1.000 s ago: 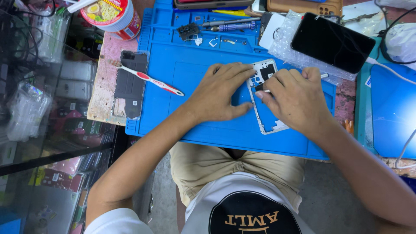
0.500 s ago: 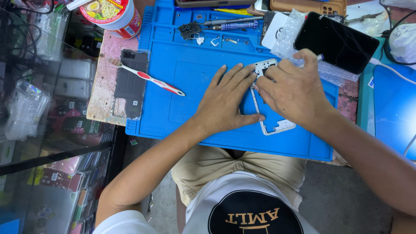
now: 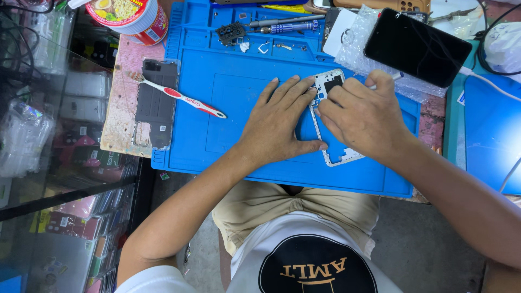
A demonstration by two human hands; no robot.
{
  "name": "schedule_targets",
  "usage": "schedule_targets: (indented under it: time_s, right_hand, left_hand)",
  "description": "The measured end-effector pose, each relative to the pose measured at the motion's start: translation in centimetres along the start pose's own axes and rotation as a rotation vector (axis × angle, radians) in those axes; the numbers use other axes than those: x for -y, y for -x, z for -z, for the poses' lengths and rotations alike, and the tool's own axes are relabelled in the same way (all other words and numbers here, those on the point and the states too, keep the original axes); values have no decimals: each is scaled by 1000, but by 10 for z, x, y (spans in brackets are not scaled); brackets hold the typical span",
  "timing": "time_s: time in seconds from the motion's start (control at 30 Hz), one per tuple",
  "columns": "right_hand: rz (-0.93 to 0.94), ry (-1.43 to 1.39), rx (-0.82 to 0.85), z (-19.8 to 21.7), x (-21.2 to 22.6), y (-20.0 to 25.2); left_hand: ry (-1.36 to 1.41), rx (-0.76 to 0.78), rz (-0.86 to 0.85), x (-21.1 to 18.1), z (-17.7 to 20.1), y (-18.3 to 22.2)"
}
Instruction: The person scrapes the interior of a white phone frame using a small blade tool and then connects a flexible circuit cable to a motherboard.
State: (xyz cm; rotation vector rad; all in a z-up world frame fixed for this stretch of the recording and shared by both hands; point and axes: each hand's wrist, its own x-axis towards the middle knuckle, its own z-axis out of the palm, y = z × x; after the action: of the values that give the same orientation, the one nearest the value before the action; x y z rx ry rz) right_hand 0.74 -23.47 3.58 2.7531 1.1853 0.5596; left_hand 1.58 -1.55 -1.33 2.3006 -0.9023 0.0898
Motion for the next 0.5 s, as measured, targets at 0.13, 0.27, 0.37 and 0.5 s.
schedule_targets:
  time_s: [0.13,0.27,0.37,0.5]
  right_hand:
    - [-35,-52,-6,-1,1,1]
    - [-56,-96,-16,0,1,6]
    - [-70,-151,-8,4,4,11]
    - [-91,-103,-2,-3,3,13]
  left_hand:
    - [-22,-7,-11,0,1,0]
    - [-17,-6,-9,-1,1,0]
    - [-25,-6,-18,-2,2,-1]
    - [-19,8,-20,-2,3,-2]
